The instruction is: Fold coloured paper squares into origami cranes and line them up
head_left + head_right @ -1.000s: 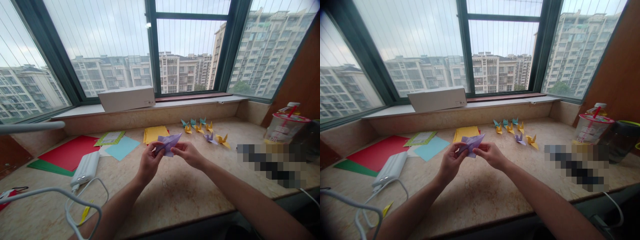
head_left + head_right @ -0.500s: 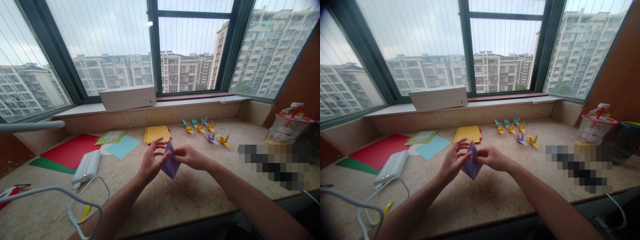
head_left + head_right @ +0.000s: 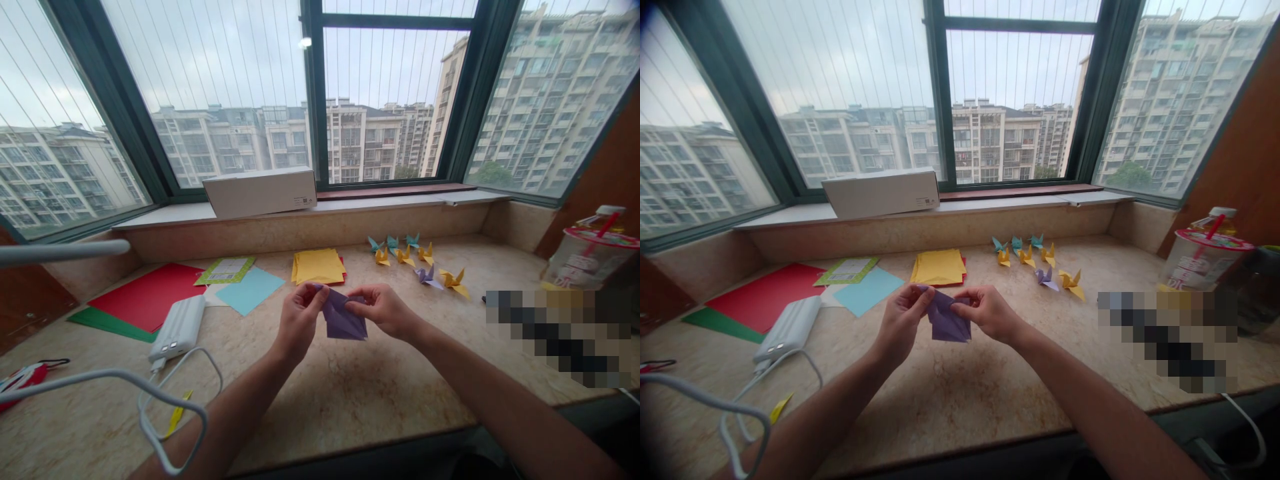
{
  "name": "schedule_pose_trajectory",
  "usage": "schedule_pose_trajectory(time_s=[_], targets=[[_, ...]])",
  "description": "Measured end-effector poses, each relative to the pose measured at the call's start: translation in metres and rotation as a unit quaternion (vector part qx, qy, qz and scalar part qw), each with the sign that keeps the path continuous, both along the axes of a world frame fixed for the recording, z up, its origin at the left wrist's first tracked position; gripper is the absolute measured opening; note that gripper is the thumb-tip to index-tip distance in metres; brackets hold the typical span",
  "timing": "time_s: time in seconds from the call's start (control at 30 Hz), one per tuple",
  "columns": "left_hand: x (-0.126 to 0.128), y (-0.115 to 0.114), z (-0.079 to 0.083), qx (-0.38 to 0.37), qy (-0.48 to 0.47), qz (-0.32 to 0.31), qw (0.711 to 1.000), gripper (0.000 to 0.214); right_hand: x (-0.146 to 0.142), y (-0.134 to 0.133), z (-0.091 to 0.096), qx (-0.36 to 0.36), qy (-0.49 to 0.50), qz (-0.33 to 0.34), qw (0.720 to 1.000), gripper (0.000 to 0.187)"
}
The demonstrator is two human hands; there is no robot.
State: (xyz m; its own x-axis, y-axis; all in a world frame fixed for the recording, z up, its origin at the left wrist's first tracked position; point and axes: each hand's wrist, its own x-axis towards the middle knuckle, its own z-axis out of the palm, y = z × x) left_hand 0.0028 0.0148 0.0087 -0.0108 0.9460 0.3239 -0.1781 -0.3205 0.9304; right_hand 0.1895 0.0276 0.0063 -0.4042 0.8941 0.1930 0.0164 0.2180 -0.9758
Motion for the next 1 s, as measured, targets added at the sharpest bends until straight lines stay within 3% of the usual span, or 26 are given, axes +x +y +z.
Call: schedule_pose_trajectory(time_s=[0.17, 0.33, 0.53, 0.87, 1.0], targets=[[0.001, -0.002, 0.001, 0.004, -0.004, -0.011, 1.0, 0.027, 0.0, -0.005, 0.006, 0.004, 0.003, -0.025, 1.0, 0.035], [-0.007, -0.004, 0.009, 0.066, 0.146, 0.019, 0.987, 0.021, 0.004, -0.007, 0.009, 0.107, -0.096, -0.069, 0.987, 0.032], [-0.013, -0.002, 0.009, 0.168, 0.298, 0.057, 0.938, 0.014, 0.006, -0.008, 0.01, 0.206, -0.176, -0.069, 0.96, 0.023], [-0.013, -0.001, 0.009, 0.184, 0.305, 0.094, 0.93, 0.019, 0.005, -0.01, 0.016, 0.095, -0.12, -0.037, 0.988, 0.032], [-0.012, -0.002, 0.009, 0.182, 0.285, 0.098, 0.936, 0.02, 0.006, -0.011, 0.018, 0.096, -0.115, -0.03, 0.988, 0.033]])
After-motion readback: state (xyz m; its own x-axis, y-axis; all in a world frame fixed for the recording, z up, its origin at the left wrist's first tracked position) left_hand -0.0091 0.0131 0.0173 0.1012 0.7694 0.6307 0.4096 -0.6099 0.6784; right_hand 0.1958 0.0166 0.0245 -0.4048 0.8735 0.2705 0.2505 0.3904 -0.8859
